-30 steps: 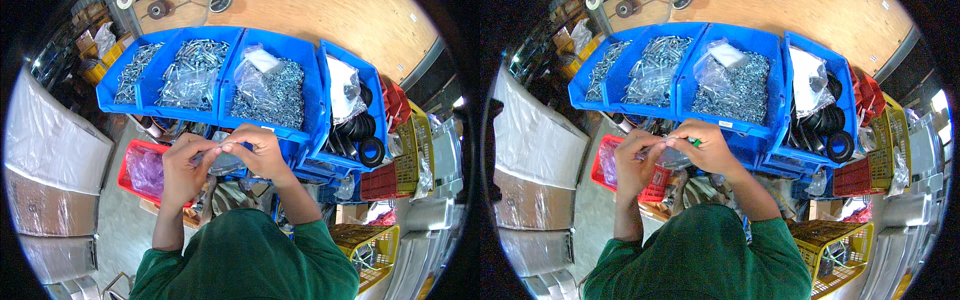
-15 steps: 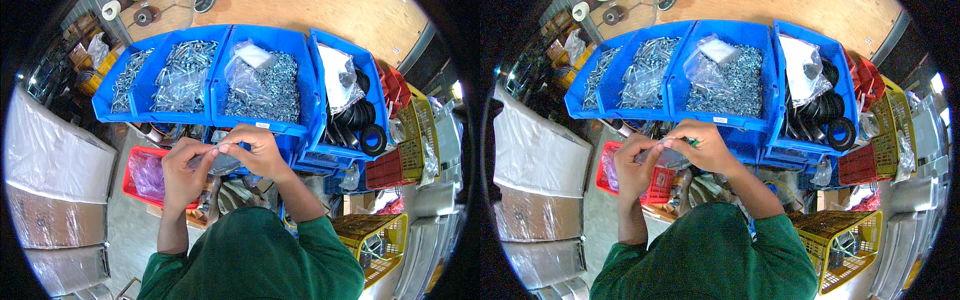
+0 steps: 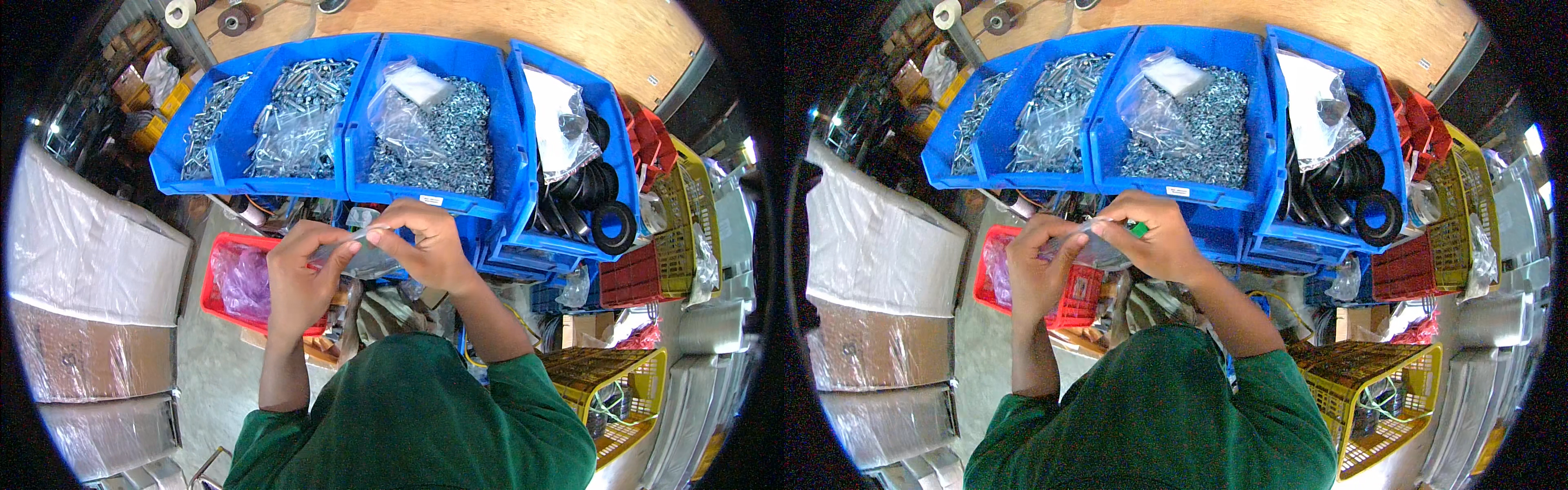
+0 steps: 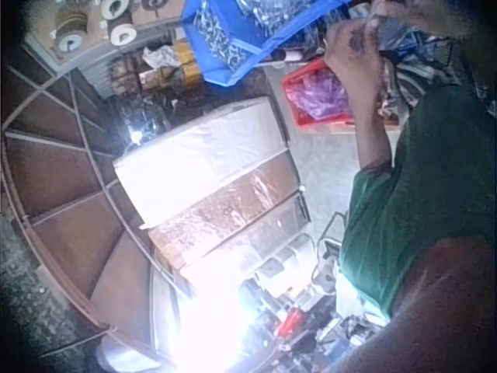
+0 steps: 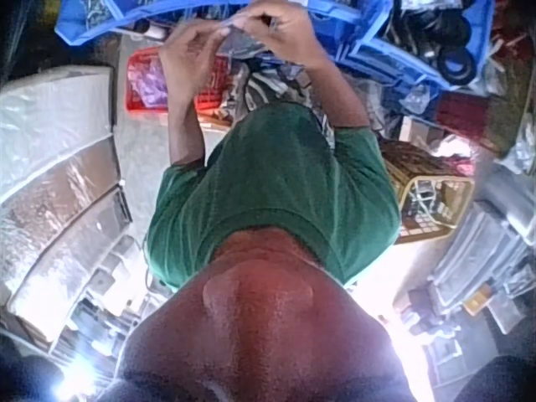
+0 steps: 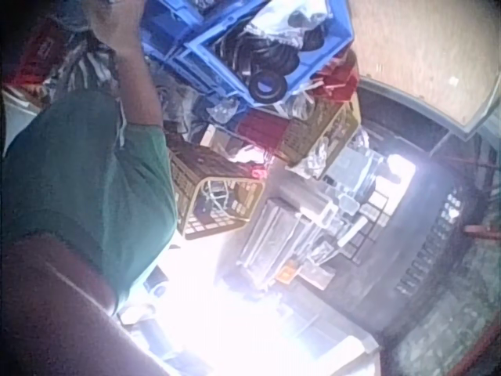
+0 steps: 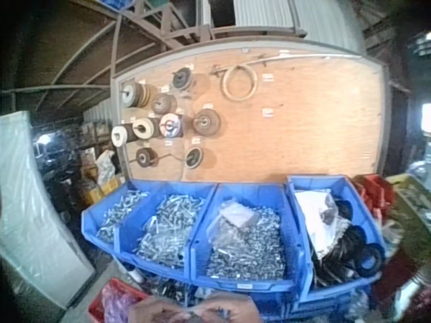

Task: The person sorts small metal fasteners from blue bins into clear plastic bags, then moves to a table to coil a long metal cable and place it on a stainless steel surface. The person handles fasteners, plastic bags, and a metal cable throughout the sequence.

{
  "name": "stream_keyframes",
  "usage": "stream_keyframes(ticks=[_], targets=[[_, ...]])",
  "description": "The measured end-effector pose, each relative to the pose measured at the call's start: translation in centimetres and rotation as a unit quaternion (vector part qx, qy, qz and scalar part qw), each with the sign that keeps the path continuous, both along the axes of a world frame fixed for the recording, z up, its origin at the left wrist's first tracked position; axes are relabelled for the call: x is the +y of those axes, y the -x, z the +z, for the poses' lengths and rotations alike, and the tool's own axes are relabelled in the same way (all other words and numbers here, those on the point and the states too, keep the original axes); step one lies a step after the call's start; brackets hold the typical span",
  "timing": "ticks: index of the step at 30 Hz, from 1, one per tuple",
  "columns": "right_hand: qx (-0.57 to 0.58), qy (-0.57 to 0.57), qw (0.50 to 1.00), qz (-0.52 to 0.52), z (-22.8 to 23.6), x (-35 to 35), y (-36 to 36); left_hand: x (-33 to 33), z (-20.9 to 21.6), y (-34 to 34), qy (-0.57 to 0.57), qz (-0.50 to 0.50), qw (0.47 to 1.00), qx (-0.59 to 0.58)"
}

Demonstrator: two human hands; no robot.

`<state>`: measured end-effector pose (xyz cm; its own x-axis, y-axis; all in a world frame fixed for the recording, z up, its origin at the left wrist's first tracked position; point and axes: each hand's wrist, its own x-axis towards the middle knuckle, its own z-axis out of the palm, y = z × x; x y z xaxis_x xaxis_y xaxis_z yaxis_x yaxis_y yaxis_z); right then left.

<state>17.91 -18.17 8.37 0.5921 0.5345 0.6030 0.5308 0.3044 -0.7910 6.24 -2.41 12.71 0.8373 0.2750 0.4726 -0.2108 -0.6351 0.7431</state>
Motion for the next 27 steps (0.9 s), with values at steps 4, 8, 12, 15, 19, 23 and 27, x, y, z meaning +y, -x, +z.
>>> stream_keyframes(ticks=[4, 8, 12, 15, 19, 23, 27], targets=[[0.018, 0.011, 1.000, -0.008, -0.2, -0.4, -0.8, 0.8, -0.6, 0.0, 0.010, 0.005, 1.000, 0.000], [0.040, -0.017, 0.999, -0.009, -1.0, -0.1, -1.2, 0.7, -0.9, -0.5, 0.002, 0.003, 1.000, -0.006], [0.076, -0.034, 0.997, -0.009, -1.4, -0.1, -1.2, 0.5, -0.7, -0.7, 0.003, 0.009, 1.000, -0.004], [0.081, -0.025, 0.996, -0.015, -1.4, 0.0, -1.3, 0.6, -0.7, -0.9, -0.007, 0.009, 1.000, -0.010], [0.083, -0.032, 0.996, -0.012, -1.3, 0.0, -1.5, 0.6, -0.6, -1.1, -0.017, 0.005, 1.000, -0.016], [0.072, -0.031, 0.997, -0.011, -1.0, 0.1, -1.5, 0.8, -0.8, -1.1, -0.014, 0.003, 1.000, -0.010], [0.089, -0.044, 0.995, 0.000, -0.9, 0.0, -1.7, 1.6, -1.8, -1.0, 0.037, -0.001, 0.999, -0.010]])
